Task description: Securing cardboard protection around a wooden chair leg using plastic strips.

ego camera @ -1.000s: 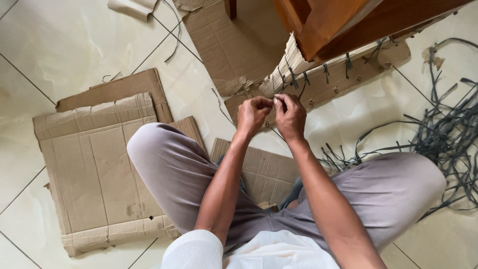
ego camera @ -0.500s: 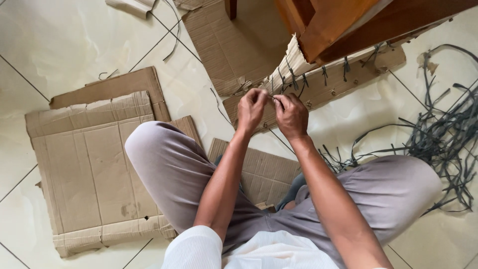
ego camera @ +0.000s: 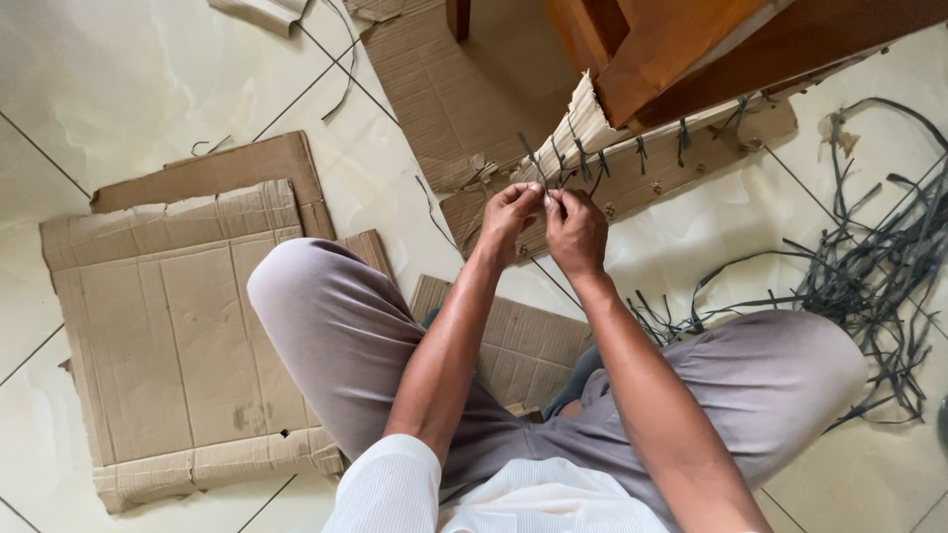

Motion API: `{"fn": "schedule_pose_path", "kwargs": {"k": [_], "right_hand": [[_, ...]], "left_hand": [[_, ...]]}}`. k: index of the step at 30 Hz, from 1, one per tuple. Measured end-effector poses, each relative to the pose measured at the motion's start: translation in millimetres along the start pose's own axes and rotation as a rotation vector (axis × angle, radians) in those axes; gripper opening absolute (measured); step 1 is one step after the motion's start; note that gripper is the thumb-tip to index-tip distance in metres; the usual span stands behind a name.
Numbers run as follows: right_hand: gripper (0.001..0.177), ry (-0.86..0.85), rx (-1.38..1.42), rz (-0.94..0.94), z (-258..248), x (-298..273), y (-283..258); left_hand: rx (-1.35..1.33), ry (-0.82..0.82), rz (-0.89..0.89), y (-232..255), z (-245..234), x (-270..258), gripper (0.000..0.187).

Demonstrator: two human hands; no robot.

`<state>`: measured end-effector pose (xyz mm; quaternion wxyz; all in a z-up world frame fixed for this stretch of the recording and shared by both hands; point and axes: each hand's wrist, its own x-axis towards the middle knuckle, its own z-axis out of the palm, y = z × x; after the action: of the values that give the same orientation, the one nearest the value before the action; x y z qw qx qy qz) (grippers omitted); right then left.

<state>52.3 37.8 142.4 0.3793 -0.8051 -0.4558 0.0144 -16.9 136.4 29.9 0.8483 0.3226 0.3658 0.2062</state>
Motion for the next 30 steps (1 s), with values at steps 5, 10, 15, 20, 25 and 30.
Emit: {"fn": "schedule_pose_path", "kwargs": {"k": [5,10,15,20,25,30], "right_hand": [[0.015,-0.004,0.136,0.149,0,5,-9],[0.012,-0.008,0.151,0.151,4,2,-3],[0.012,-0.024,0.037,-0.01,0,0,3],[0.012,-0.081,0.035,-0.027,-4,4,2],[0.012,-0.149,0.074,-0.009,-11,7,0],[0.012,-0.194,0.099,-0.052,-21,11,-1]], "left_hand": [[0.002,0.032,-0.027,4,0,-6,0.016],[-0.021,0.028,-0.018,14,4,-19,0.015],[0.042,0.011,0.172,9,3,-19,0.016],[0.219,0.013,0.354,7,1,-23,0.025],[0.854,0.18,0.626,42,15,-57,0.023],[1.132,0.26,0.734,58,14,-67,0.016]]}}
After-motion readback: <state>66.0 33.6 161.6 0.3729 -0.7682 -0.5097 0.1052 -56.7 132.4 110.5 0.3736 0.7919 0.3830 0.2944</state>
